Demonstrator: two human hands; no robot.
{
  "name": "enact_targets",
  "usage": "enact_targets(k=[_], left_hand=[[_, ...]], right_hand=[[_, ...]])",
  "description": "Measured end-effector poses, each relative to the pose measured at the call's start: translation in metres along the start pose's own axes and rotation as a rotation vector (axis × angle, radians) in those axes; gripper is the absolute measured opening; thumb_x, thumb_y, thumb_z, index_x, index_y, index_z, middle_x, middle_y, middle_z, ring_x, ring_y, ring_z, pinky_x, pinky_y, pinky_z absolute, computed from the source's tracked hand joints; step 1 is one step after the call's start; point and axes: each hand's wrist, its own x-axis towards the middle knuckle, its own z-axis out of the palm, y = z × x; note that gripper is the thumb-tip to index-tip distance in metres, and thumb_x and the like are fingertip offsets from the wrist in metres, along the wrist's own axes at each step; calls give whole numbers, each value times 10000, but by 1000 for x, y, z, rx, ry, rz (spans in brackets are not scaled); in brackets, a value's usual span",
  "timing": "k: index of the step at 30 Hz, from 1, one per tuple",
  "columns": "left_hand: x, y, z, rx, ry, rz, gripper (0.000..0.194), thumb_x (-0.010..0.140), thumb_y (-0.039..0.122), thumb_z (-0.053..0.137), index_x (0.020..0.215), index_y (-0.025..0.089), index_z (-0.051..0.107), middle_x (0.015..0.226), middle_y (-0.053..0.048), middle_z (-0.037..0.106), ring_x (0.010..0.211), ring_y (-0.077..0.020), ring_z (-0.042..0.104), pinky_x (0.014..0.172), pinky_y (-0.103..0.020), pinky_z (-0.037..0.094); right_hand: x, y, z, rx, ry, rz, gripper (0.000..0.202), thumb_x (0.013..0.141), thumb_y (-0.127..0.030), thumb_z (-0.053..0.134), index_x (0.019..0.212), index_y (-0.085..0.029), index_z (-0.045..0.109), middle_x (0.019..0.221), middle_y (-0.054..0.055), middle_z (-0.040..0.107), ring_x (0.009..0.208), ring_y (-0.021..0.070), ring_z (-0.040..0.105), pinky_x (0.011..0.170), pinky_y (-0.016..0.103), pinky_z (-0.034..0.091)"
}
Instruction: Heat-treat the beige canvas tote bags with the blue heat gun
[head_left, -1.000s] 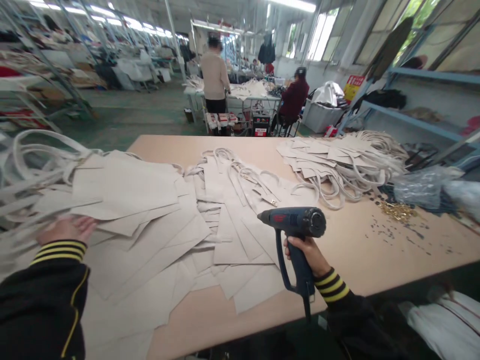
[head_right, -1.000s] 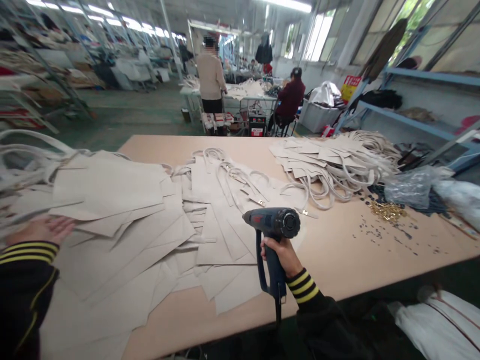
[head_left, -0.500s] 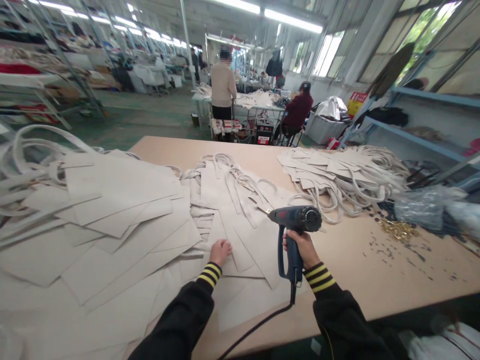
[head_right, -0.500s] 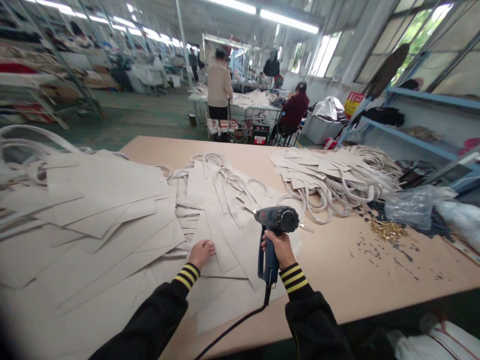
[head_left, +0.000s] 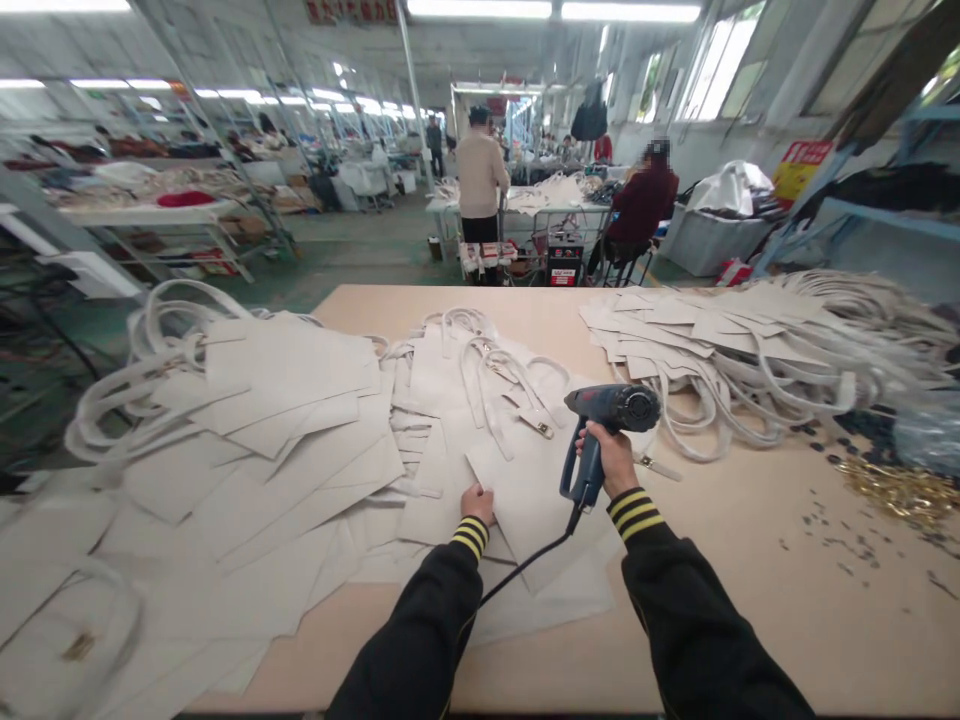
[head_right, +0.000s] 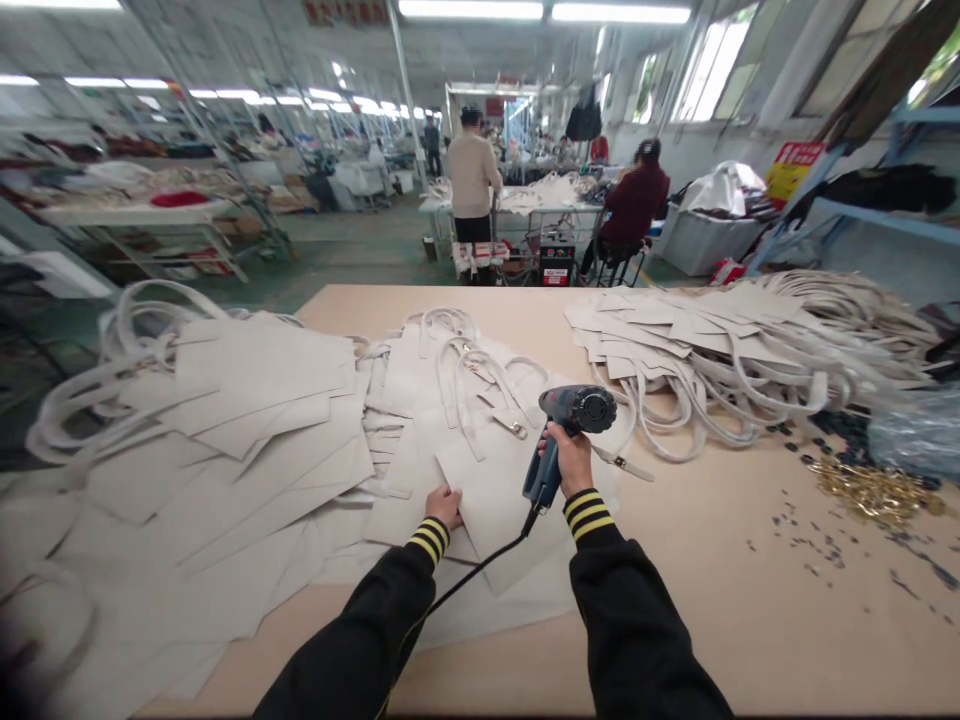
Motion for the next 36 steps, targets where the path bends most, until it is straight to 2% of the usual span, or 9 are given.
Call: enact_targets(k=[5, 9, 18, 22, 25, 27, 29, 32, 36], left_hand=[[6, -6, -29, -53, 86, -15, 126, 628, 225, 478, 523, 158, 457, 469, 33, 414, 556, -118, 460, 530, -213, 389], [25, -7, -52, -100, 126, -26, 114, 619, 245, 501, 556, 160, 458, 487, 48, 395, 563, -103, 426, 551, -203, 369], [54, -16, -51, -206, 4, -11, 134, 587, 237, 498, 642, 128, 552, 510, 23, 483, 570, -118, 470, 572, -231, 409], [57, -13, -53, -241, -57, 18, 140, 578, 243, 499, 624, 122, 552, 473, 27, 450, 537, -117, 453, 545, -236, 404], [59, -11, -56, -246, -88, 29, 139, 582, 256, 496, 604, 126, 540, 462, 30, 426, 524, -115, 437, 518, -233, 390], [58, -12, -59, -239, -109, 34, 134, 588, 266, 491, 590, 135, 523, 463, 33, 413, 516, -112, 425, 497, -226, 373], [57, -14, -62, -228, -127, 38, 127, 590, 271, 488, 575, 145, 502, 465, 38, 400, 507, -106, 412, 477, -216, 354], [53, -18, -65, -208, -146, 43, 126, 600, 275, 482, 565, 154, 482, 465, 44, 384, 494, -99, 394, 461, -206, 331], [50, -20, -68, -187, -149, 46, 130, 615, 270, 473, 556, 155, 472, 462, 42, 380, 496, -101, 390, 469, -211, 324]], right_hand=[[0, -2, -19, -8, 57, -16, 255, 596, -338, 685, 651, -114, 578, 582, 43, 602, 482, 154, 566, 402, 234, 496], [-25, -4, -41, -103, 42, 35, 278, 592, -350, 698, 630, -98, 588, 562, 65, 604, 476, 160, 563, 414, 236, 497], [-182, -5, -104, -492, -9, 294, 413, 636, -504, 675, 707, -108, 583, 586, 69, 604, 532, 179, 557, 503, 277, 468], [-247, 9, -90, -460, -248, 426, 442, 722, -544, 590, 812, -110, 591, 646, 58, 606, 594, 173, 554, 608, 297, 460], [-267, 20, -60, -407, -469, 475, 435, 722, -529, 598, 792, -100, 602, 622, 62, 601, 568, 165, 545, 585, 284, 440], [-262, 24, -41, -399, -509, 447, 414, 722, -507, 609, 759, -95, 608, 614, 70, 603, 550, 162, 544, 569, 276, 434], [-241, 23, -26, -392, -407, 369, 381, 728, -480, 616, 756, -100, 608, 616, 69, 605, 545, 161, 547, 550, 270, 437], [-188, 14, -8, -292, -191, 176, 334, 712, -437, 645, 752, -109, 600, 604, 57, 599, 535, 156, 546, 521, 259, 452], [-115, 3, 11, -214, -87, 69, 293, 666, -379, 677, 694, -98, 599, 576, 66, 596, 497, 155, 546, 474, 252, 468]])
